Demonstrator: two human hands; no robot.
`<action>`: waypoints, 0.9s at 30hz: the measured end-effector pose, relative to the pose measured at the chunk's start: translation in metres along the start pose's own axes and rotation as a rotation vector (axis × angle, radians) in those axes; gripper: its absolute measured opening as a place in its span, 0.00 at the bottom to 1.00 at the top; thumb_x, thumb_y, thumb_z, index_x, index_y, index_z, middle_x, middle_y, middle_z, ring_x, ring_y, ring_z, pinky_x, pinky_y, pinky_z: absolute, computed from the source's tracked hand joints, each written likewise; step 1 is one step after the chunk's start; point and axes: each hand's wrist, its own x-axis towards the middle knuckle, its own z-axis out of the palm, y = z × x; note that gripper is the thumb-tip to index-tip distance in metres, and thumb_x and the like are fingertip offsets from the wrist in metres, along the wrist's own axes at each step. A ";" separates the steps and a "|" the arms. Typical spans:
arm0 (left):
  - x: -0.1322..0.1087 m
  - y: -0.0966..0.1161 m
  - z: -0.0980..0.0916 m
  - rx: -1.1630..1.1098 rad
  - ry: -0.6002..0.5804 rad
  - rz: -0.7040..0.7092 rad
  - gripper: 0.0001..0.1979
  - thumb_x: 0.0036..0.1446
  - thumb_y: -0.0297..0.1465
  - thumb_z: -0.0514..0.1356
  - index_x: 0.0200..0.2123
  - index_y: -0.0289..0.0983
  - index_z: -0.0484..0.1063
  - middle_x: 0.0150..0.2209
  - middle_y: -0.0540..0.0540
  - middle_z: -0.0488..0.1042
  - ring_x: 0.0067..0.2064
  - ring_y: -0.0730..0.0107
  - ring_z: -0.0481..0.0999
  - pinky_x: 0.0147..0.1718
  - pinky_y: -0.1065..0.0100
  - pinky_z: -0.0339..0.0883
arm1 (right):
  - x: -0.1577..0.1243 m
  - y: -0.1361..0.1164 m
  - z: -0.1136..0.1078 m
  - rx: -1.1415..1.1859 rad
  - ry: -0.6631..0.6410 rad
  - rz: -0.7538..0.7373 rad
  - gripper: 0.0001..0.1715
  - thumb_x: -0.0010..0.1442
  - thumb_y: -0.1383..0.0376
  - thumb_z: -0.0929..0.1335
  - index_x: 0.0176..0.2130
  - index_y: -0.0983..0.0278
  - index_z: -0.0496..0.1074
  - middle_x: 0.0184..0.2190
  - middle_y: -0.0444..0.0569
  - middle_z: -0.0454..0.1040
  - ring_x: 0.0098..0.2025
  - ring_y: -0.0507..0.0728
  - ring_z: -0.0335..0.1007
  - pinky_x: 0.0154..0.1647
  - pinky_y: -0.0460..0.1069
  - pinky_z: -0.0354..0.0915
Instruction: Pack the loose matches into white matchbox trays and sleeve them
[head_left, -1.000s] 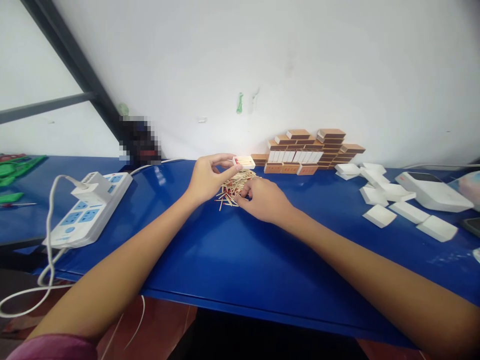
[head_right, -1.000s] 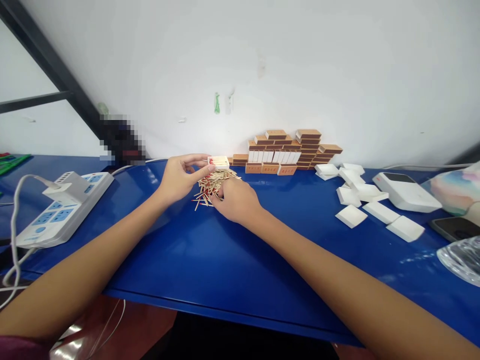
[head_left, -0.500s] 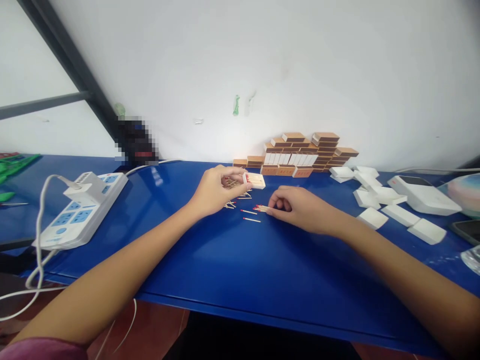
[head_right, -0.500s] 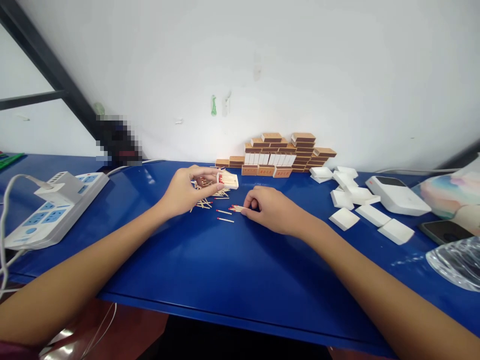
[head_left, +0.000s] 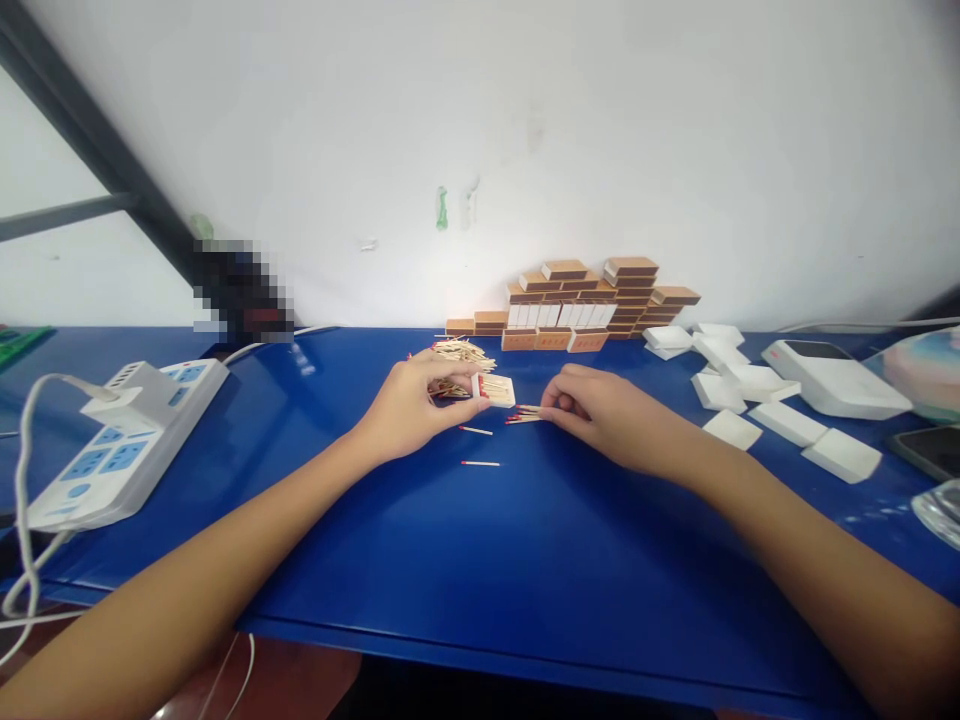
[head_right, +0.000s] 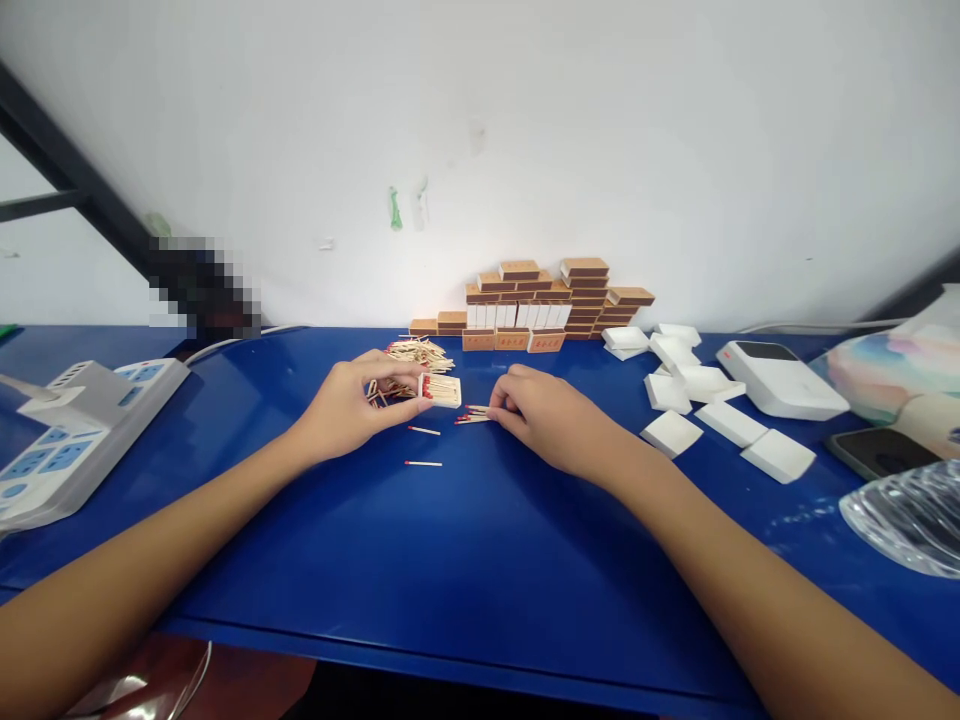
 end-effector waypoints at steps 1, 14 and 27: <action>0.000 0.000 0.001 -0.002 -0.006 0.001 0.18 0.58 0.38 0.71 0.51 0.40 0.82 0.40 0.46 0.85 0.46 0.60 0.79 0.51 0.57 0.70 | 0.000 0.001 -0.001 0.001 0.010 -0.002 0.08 0.69 0.62 0.66 0.37 0.61 0.73 0.36 0.50 0.72 0.35 0.57 0.69 0.36 0.51 0.63; -0.002 0.014 0.007 -0.270 -0.115 -0.117 0.18 0.58 0.38 0.71 0.50 0.38 0.81 0.40 0.47 0.86 0.42 0.63 0.83 0.43 0.63 0.74 | -0.002 -0.024 -0.001 0.112 0.274 -0.165 0.06 0.70 0.62 0.68 0.40 0.61 0.74 0.34 0.47 0.71 0.32 0.54 0.66 0.33 0.50 0.62; -0.002 0.017 0.009 -0.341 -0.137 -0.191 0.19 0.55 0.38 0.73 0.49 0.38 0.82 0.39 0.45 0.86 0.35 0.69 0.80 0.32 0.69 0.68 | -0.006 -0.028 0.001 0.118 0.330 -0.234 0.06 0.70 0.65 0.68 0.43 0.61 0.77 0.35 0.47 0.70 0.31 0.53 0.65 0.33 0.49 0.62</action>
